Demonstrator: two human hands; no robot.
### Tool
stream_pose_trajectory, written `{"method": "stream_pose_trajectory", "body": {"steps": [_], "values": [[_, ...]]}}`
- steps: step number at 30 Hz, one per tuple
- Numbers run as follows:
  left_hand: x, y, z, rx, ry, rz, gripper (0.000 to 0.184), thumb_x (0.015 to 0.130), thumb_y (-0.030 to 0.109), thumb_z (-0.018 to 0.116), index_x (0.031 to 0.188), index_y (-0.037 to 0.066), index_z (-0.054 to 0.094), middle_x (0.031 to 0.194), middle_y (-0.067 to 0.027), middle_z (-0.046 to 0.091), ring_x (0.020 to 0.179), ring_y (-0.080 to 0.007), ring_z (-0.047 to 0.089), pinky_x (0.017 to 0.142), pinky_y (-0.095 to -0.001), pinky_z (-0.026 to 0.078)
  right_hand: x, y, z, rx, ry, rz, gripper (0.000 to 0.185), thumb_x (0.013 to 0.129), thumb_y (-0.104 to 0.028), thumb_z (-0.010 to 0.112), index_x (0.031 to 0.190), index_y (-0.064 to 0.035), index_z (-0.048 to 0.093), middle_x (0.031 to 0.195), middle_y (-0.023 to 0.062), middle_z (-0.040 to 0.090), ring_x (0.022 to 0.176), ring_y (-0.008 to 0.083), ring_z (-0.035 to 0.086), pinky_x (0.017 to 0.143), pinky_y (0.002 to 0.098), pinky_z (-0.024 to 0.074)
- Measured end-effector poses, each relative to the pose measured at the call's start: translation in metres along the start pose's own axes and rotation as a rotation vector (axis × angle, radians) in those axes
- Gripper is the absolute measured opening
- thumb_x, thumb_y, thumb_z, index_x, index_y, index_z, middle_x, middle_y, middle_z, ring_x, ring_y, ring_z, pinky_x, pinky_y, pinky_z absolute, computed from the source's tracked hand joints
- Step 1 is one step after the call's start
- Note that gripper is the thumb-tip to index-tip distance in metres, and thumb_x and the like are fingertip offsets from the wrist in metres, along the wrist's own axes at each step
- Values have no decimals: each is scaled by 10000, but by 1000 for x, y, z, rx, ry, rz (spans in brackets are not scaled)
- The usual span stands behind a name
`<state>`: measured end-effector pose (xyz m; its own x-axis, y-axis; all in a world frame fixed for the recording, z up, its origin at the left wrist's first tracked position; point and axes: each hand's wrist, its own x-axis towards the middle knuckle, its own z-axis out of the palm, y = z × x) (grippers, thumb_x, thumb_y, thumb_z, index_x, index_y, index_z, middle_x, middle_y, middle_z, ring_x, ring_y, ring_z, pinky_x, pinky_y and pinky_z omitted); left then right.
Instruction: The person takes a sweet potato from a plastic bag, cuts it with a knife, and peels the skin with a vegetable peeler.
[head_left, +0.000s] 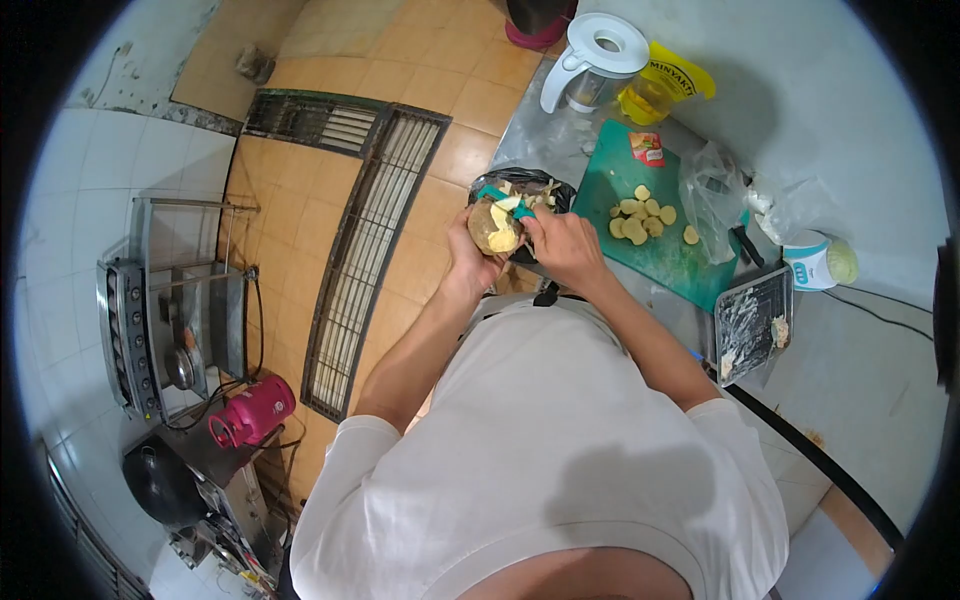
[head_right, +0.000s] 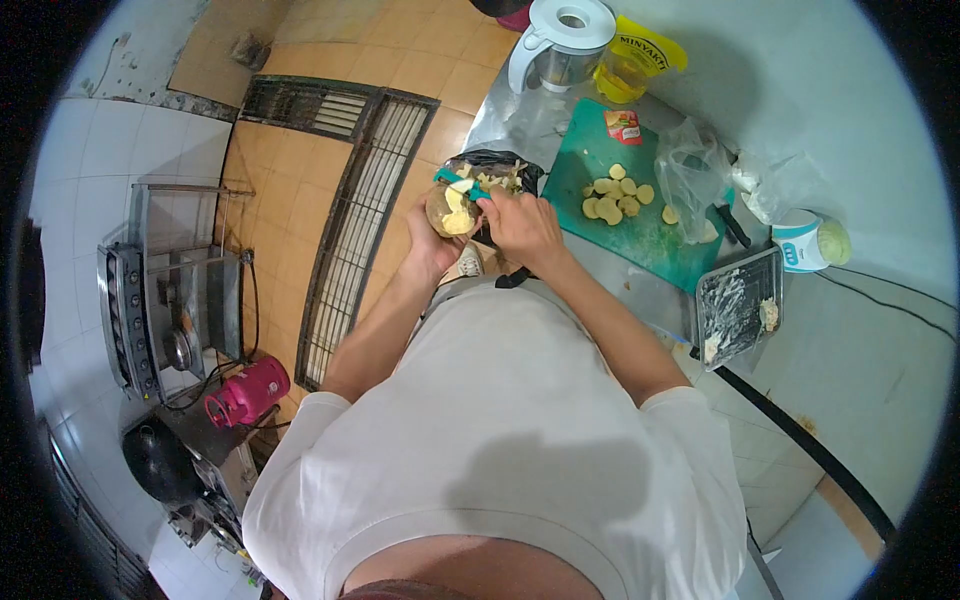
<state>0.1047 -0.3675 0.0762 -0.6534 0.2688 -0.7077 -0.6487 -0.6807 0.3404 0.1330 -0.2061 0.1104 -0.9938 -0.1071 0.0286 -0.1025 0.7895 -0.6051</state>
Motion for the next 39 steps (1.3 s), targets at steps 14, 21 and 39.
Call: {"method": "stream_pose_trajectory", "body": {"steps": [14, 21, 39], "values": [[4, -1, -33, 18, 107, 38, 525, 970, 401, 271, 1239, 67, 574, 1157, -127, 641, 979, -270, 657, 794, -432, 588, 9, 0, 41, 17, -88, 85, 372, 974, -381, 496, 873, -42, 612, 663, 260, 630, 644, 472, 639, 583, 561, 512], [-9, -11, -36, 99, 17, 24, 518, 973, 410, 295, 1243, 68, 574, 1150, -109, 650, 982, -278, 651, 778, -435, 569, 6, 25, 56, -45, -138, 143, 328, 960, -358, 514, 914, -52, 622, 774, 268, 645, 741, 448, 650, 668, 536, 523], [-18, 2, -42, 37, -137, 15, 501, 973, 399, 350, 1291, 58, 533, 1135, -141, 651, 971, -297, 654, 772, -486, 554, -2, 38, 14, 332, -151, 163, 361, 941, -354, 549, 854, -19, 651, 742, 211, 636, 729, 405, 636, 657, 493, 477]]}}
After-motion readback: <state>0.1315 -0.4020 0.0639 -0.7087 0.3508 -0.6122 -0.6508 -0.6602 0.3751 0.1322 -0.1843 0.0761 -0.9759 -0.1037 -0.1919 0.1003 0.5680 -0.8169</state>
